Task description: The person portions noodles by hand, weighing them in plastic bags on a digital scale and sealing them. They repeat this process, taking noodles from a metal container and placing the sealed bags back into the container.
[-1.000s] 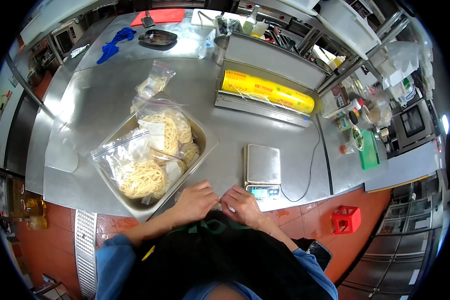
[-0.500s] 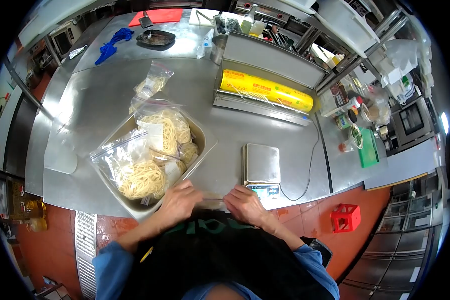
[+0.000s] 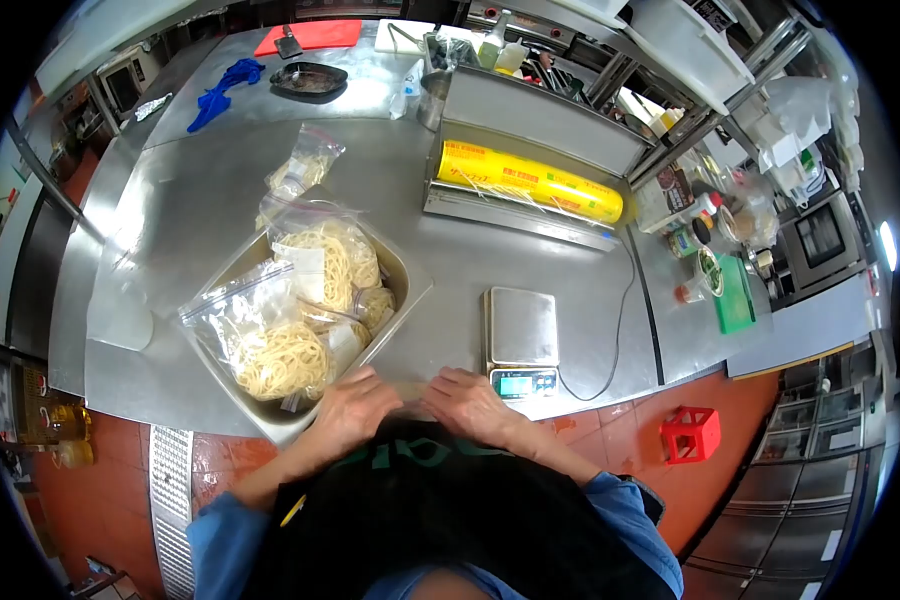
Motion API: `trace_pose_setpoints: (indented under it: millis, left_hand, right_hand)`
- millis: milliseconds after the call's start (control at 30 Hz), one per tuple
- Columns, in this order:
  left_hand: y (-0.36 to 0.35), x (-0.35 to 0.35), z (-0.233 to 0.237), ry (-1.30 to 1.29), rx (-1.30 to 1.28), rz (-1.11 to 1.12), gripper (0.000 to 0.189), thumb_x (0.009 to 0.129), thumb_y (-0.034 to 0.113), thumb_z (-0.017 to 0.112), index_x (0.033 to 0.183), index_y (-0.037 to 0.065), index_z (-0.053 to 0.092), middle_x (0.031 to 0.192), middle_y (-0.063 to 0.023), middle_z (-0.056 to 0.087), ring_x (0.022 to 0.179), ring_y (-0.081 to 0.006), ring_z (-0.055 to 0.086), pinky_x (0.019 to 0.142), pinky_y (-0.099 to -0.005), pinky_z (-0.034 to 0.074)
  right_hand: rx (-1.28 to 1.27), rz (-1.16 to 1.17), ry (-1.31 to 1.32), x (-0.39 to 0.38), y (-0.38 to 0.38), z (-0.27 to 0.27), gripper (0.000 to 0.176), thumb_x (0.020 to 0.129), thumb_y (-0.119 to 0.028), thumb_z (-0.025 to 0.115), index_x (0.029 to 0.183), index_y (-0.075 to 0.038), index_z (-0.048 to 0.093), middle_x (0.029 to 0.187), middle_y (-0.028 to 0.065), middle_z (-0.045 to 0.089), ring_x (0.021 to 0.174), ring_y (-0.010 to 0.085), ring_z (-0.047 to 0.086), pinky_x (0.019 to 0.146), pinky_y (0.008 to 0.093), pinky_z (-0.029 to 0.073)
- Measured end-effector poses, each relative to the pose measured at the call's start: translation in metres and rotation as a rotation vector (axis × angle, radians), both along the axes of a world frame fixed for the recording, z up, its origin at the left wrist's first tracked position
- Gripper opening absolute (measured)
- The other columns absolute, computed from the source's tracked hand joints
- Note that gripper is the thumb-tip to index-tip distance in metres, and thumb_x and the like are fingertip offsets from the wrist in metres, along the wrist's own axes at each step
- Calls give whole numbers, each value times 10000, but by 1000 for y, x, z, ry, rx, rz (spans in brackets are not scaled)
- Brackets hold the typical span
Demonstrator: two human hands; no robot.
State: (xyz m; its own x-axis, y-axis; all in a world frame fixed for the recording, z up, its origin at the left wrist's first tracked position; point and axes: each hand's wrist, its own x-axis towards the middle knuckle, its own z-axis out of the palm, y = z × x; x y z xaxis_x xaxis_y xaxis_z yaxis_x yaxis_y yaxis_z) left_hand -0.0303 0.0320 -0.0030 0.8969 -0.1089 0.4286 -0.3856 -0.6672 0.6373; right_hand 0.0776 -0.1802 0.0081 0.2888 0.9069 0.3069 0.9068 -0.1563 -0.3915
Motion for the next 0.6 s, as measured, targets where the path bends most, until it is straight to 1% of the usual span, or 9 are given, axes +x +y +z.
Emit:
trace_pose_setpoints:
  millis: [33, 67, 133, 167, 233, 333, 367, 433, 600]
  left_hand:
    - [1, 0, 2, -1, -4, -20, 108, 775, 33, 752, 857, 34, 683, 817, -102, 659, 760, -282, 606, 671, -388, 521]
    - [2, -1, 2, 0, -2, -16, 108, 775, 33, 752, 857, 34, 683, 817, -102, 659, 760, -282, 606, 671, -388, 521]
    - [3, -3, 1, 19, -133, -7, 104, 785, 37, 753, 850, 30, 673, 815, -106, 653, 757, -288, 603, 665, -389, 518]
    - [4, -3, 0, 19, -134, -7, 104, 785, 37, 753, 850, 30, 673, 815, -106, 653, 757, -288, 603, 665, -389, 518]
    - [6, -3, -3, 19, -60, -38, 94, 804, 45, 744, 850, 25, 665, 820, -107, 653, 762, -297, 606, 663, -392, 518]
    - [3, -2, -7, 32, -64, -1, 87, 802, 40, 736, 849, 28, 663, 816, -99, 647, 764, -293, 602, 657, -394, 514]
    - [2, -1, -6, 34, -65, -3, 87, 802, 40, 736, 849, 28, 663, 816, -99, 647, 764, -293, 602, 657, -394, 514]
    - [-2, 0, -2, 23, -9, -42, 84, 795, 33, 729, 839, 34, 658, 808, -94, 636, 757, -288, 594, 647, -395, 507]
    - [0, 1, 0, -3, 38, -91, 87, 796, 41, 725, 838, 37, 648, 808, -93, 627, 756, -287, 591, 644, -398, 504]
  right_hand:
    - [-40, 56, -16, 2, 0, -4, 129, 842, -98, 728, 925, -39, 650, 857, 92, 612, 822, 287, 610, 714, 386, 538]
    - [-38, 60, -15, 2, -1, -7, 129, 842, -98, 728, 925, -39, 650, 857, 92, 612, 822, 287, 610, 714, 386, 538]
    - [-4, 78, 22, 3, -2, -3, 121, 845, -103, 728, 911, -45, 644, 844, 87, 603, 799, 286, 598, 686, 389, 530]
    - [-6, 78, 22, 4, -2, -2, 121, 845, -103, 728, 911, -45, 644, 844, 87, 603, 799, 286, 598, 686, 389, 530]
    - [-77, 47, 54, 4, -3, 0, 118, 844, -100, 728, 907, -49, 644, 844, 85, 606, 803, 283, 600, 684, 391, 530]
    - [-26, 21, 43, 2, 3, 17, 114, 844, -103, 730, 877, -53, 633, 840, 81, 602, 803, 281, 599, 674, 391, 530]
    - [-26, 19, 44, 0, 5, 14, 114, 844, -103, 730, 877, -53, 633, 840, 81, 602, 803, 281, 599, 674, 391, 530]
    - [50, 32, 59, -2, 9, 7, 127, 818, -95, 735, 846, -54, 619, 840, 76, 596, 809, 276, 597, 666, 384, 531]
    - [15, 86, 18, -5, 12, 0, 141, 770, -71, 735, 826, -53, 607, 832, 72, 580, 813, 271, 595, 665, 373, 532]
